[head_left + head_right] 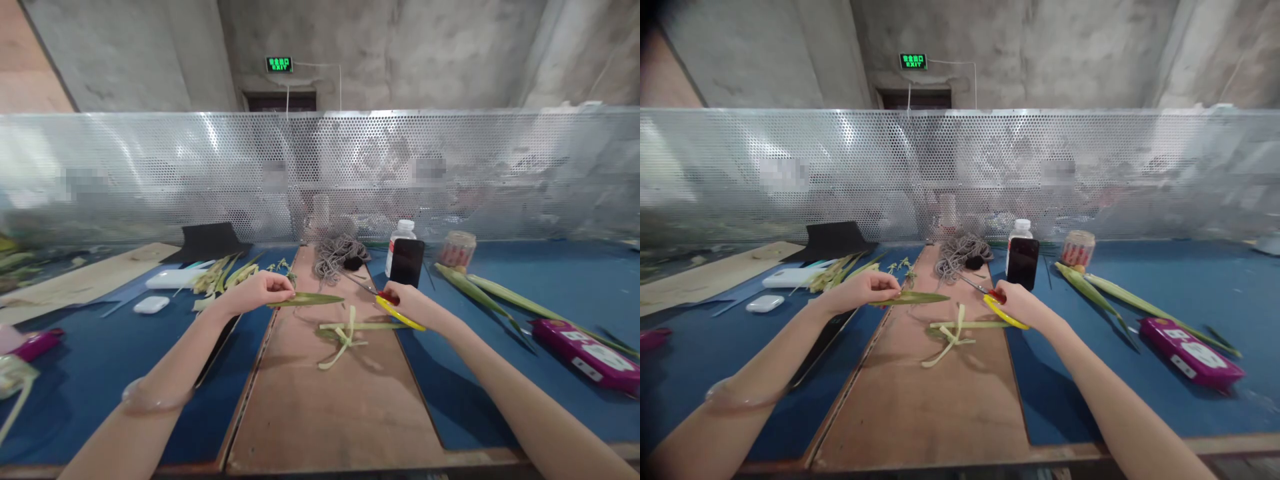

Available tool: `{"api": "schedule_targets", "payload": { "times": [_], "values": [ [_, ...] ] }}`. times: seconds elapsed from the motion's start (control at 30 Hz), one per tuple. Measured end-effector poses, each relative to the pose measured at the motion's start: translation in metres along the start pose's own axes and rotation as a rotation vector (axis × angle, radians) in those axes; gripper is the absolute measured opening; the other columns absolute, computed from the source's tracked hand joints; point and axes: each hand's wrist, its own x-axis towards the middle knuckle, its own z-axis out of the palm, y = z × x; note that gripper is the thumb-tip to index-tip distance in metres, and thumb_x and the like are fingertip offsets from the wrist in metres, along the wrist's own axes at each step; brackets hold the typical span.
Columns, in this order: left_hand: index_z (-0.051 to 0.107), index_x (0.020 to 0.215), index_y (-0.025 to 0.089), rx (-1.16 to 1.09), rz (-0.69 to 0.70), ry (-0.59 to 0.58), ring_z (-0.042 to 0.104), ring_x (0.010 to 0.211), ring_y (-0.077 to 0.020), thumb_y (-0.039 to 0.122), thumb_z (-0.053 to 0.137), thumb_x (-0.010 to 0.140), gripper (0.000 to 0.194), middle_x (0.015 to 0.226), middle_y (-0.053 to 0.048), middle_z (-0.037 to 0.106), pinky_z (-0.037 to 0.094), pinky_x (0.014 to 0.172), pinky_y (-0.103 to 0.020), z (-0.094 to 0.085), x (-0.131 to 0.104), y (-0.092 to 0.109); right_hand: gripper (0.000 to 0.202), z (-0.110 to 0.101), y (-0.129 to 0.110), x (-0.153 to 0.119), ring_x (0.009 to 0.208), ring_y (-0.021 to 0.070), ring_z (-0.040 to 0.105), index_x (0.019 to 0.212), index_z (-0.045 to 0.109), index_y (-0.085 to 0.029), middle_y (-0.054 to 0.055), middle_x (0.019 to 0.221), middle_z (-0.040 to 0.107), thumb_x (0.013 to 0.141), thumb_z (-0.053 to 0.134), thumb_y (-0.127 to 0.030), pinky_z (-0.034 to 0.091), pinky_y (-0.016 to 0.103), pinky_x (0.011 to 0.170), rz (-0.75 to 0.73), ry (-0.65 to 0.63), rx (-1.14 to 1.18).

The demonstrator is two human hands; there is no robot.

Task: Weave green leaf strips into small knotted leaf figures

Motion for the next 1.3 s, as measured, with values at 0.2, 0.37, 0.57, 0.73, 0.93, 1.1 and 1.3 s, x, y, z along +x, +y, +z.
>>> {"api": "schedule_targets", "payload": {
  "times": [0.2,0.37,0.57,0.73,0.93,1.1,1.3],
  "values": [
    [0.057,0.072,0.015,0.015,0.008,0.014,0.049,0.053,-0.0092,0.036,0.054,0.072,0.021,0.059,0.002,0.055,0.038,0.051,-0.019,0.005,0.001,-0.003,0.029,0.007,0.020,0.007,0.059,0.0220,0.054,0.071,0.049,-0.017,0.009,0.062,0.055,0.064,0.058,-0.044,0.032,0.028,0.052,0.192,0.086,-0.114],
    [0.057,0.075,0.015,0.067,0.069,0.146,0.051,0.057,-0.0107,0.037,0.051,0.074,0.022,0.063,0.001,0.056,0.040,0.053,-0.020,0.010,0.006,-0.006,0.034,0.006,0.014,0.006,0.062,0.0190,0.054,0.080,0.048,-0.017,0.008,0.073,0.059,0.072,0.047,-0.050,0.034,0.025,0.051,0.166,0.103,-0.015],
    [0.057,0.077,0.015,0.150,0.183,0.377,0.054,0.063,-0.0131,0.034,0.048,0.077,0.021,0.070,-0.001,0.060,0.044,0.061,-0.022,0.026,0.012,-0.004,0.035,0.010,-0.016,0.000,0.059,0.0130,0.053,0.087,0.048,-0.017,0.003,0.071,0.059,0.084,0.029,-0.046,0.037,0.021,0.049,0.111,0.149,0.260],
    [0.058,0.076,0.015,0.165,0.251,0.508,0.056,0.062,-0.0132,0.031,0.047,0.077,0.019,0.069,-0.001,0.061,0.045,0.058,-0.021,0.044,0.012,-0.001,0.035,0.017,-0.006,0.001,0.067,0.0219,0.054,0.088,0.052,-0.012,0.011,0.075,0.059,0.070,0.051,-0.041,0.036,0.028,0.054,0.226,0.259,0.112],
    [0.059,0.076,0.016,0.205,0.227,0.527,0.057,0.058,-0.0120,0.030,0.046,0.078,0.019,0.066,0.000,0.062,0.043,0.055,-0.020,0.060,0.008,0.006,0.017,0.014,0.004,0.000,0.085,0.0240,0.049,0.076,0.061,-0.014,0.011,0.085,0.058,0.061,0.059,-0.021,0.035,0.032,0.074,0.127,0.310,0.057],
    [0.060,0.078,0.018,0.184,0.145,0.439,0.059,0.057,-0.0132,0.028,0.045,0.079,0.018,0.064,0.001,0.064,0.043,0.055,-0.021,0.080,0.005,0.018,0.022,0.004,-0.041,-0.012,0.069,0.0147,0.050,0.078,0.056,-0.016,0.003,0.074,0.056,0.080,0.042,-0.034,0.038,0.025,0.063,-0.074,0.254,0.472],
    [0.049,0.093,0.019,0.010,0.124,0.355,0.063,0.063,-0.0150,0.030,0.050,0.076,0.020,0.068,0.000,0.068,0.046,0.056,-0.022,0.098,0.005,0.023,0.023,0.019,-0.072,-0.019,0.056,0.0098,0.045,0.072,0.054,-0.015,-0.002,0.061,0.050,0.075,0.052,-0.037,0.036,0.021,0.050,-0.028,0.128,0.984]
  ]
}}
